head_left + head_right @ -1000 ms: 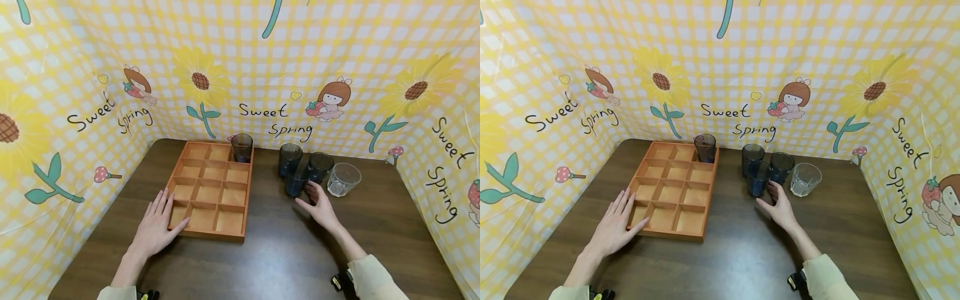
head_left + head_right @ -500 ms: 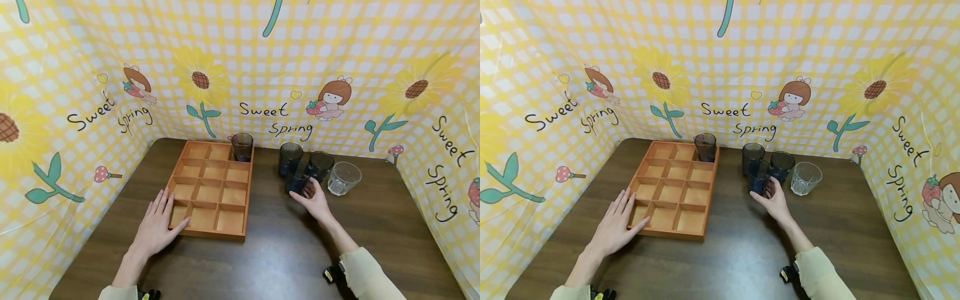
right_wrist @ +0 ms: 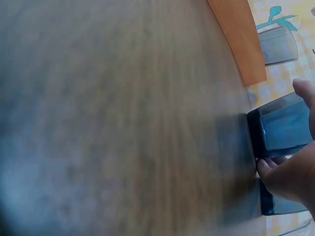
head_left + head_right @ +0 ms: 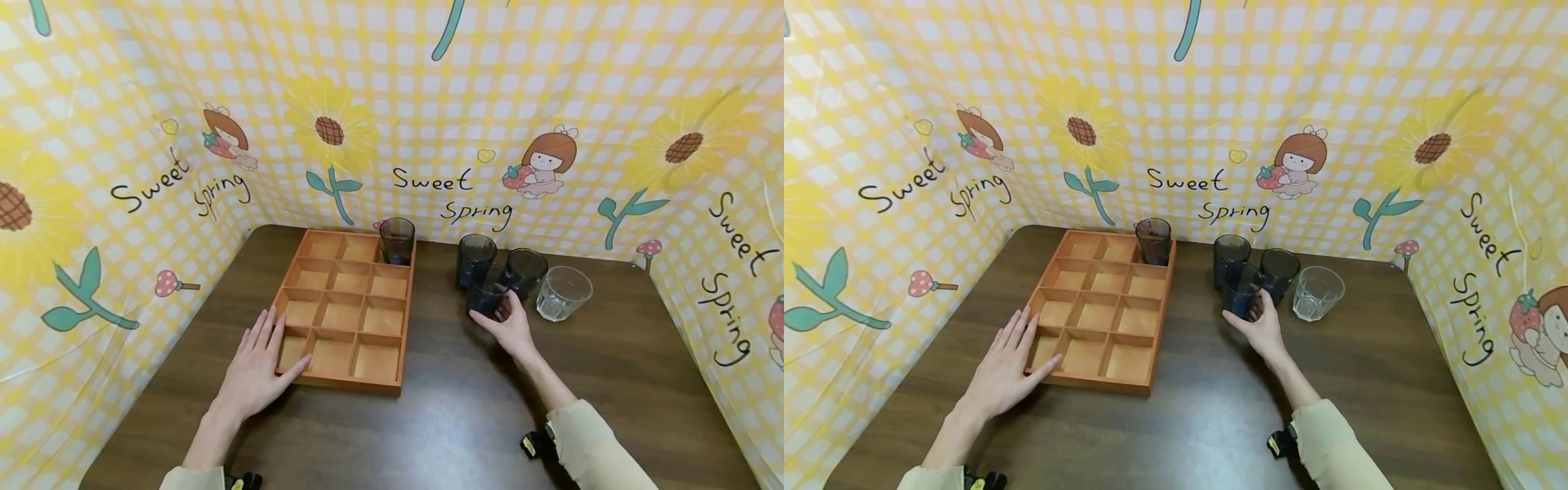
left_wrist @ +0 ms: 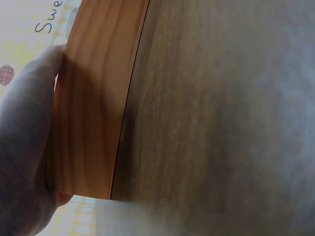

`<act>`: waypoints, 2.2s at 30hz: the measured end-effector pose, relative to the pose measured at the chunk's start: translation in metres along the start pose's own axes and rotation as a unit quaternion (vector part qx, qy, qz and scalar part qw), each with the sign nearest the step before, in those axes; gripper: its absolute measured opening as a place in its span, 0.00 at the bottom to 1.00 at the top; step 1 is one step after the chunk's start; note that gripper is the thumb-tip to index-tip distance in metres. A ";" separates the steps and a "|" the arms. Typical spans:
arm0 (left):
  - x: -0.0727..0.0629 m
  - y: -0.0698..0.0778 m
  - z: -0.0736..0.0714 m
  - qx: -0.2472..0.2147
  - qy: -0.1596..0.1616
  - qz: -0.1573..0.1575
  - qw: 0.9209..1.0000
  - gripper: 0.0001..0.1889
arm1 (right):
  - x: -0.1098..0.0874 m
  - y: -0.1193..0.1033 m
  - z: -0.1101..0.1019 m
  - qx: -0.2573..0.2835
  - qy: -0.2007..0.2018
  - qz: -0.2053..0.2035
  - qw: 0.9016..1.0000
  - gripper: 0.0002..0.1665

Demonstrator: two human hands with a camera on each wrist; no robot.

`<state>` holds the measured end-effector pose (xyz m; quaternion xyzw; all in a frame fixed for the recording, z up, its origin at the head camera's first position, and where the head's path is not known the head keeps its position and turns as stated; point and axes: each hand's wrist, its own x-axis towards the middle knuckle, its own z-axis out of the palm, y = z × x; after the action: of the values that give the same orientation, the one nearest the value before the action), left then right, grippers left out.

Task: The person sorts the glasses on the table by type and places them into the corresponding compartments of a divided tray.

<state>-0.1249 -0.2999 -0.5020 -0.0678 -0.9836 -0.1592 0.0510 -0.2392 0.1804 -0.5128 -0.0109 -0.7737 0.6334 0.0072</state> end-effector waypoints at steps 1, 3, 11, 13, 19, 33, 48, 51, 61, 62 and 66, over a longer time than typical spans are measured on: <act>0.000 0.000 0.000 0.000 0.004 0.001 1.000 0.55 | 0.000 0.000 0.001 -0.002 0.004 -0.001 1.000 0.47; 0.000 0.000 0.000 0.002 0.007 0.003 1.000 0.55 | 0.000 -0.001 0.002 -0.004 0.010 -0.004 1.000 0.46; 0.001 0.000 -0.003 0.006 -0.005 -0.002 1.000 0.55 | 0.001 -0.001 0.008 0.010 0.031 -0.008 0.999 0.46; 0.001 0.000 -0.004 0.005 -0.008 -0.004 1.000 0.55 | 0.002 0.000 0.010 0.010 0.041 -0.012 0.999 0.45; 0.001 0.000 -0.004 -0.001 -0.013 -0.006 1.000 0.56 | 0.004 -0.001 0.014 -0.005 0.065 -0.013 0.998 0.43; 0.001 0.000 -0.003 -0.001 -0.006 -0.007 1.000 0.55 | -0.001 -0.008 0.010 -0.004 0.053 0.014 0.999 0.42; 0.001 0.001 -0.003 -0.009 -0.004 -0.007 1.000 0.55 | -0.002 -0.008 0.008 0.037 0.028 0.023 0.999 0.40; 0.001 0.001 -0.003 -0.009 -0.006 -0.008 1.000 0.55 | -0.002 -0.010 0.009 0.045 0.028 0.022 0.998 0.40; 0.002 0.001 -0.003 -0.006 -0.002 -0.006 1.000 0.55 | -0.004 -0.013 0.013 0.056 0.017 0.018 0.998 0.40; 0.002 0.001 -0.003 -0.004 -0.001 -0.006 1.000 0.55 | -0.005 -0.013 0.014 0.054 0.015 0.019 0.998 0.39; 0.002 0.001 -0.003 -0.004 -0.002 -0.006 1.000 0.55 | -0.007 -0.016 0.016 0.055 0.009 0.021 0.998 0.38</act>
<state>-0.1262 -0.3002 -0.4986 -0.0620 -0.9834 -0.1634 0.0481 -0.2327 0.1612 -0.5005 -0.0327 -0.7373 0.6748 0.0013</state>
